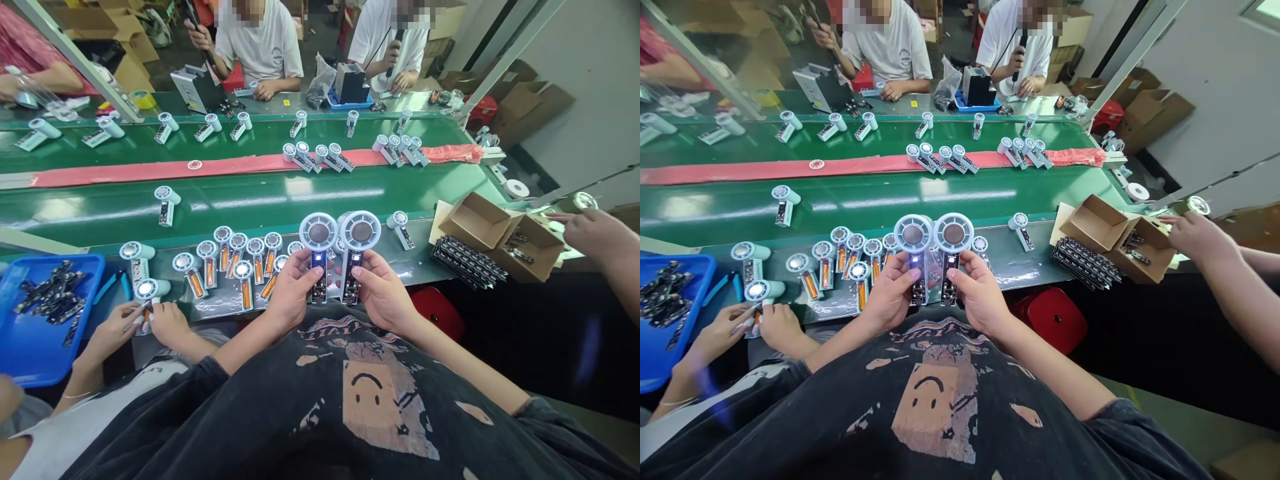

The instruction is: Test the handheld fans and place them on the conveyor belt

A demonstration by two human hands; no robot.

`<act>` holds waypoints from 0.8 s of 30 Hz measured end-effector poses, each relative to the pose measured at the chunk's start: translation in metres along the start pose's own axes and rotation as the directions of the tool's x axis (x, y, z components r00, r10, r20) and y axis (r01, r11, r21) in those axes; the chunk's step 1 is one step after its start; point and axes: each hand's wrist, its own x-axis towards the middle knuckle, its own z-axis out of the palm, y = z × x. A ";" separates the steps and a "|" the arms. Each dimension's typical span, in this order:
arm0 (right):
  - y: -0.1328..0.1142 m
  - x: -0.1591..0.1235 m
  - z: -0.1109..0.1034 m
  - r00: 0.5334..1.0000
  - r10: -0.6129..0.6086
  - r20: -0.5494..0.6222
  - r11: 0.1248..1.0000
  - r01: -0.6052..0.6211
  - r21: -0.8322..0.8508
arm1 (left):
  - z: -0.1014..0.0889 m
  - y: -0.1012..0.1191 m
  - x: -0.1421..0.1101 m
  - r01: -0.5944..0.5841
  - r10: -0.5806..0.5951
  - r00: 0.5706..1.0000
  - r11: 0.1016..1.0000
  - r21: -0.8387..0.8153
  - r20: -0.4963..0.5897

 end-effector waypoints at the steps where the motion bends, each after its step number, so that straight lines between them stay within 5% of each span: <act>1: -0.001 0.000 0.000 1.000 0.007 -0.004 1.000 -0.007 0.010 | 0.001 0.000 0.000 0.011 -0.011 1.000 1.000 -0.007 0.005; 24: 0.004 0.010 0.000 0.999 0.030 -0.042 1.000 -0.030 -0.006 | -0.004 0.007 0.011 0.035 -0.031 0.999 0.990 0.134 -0.033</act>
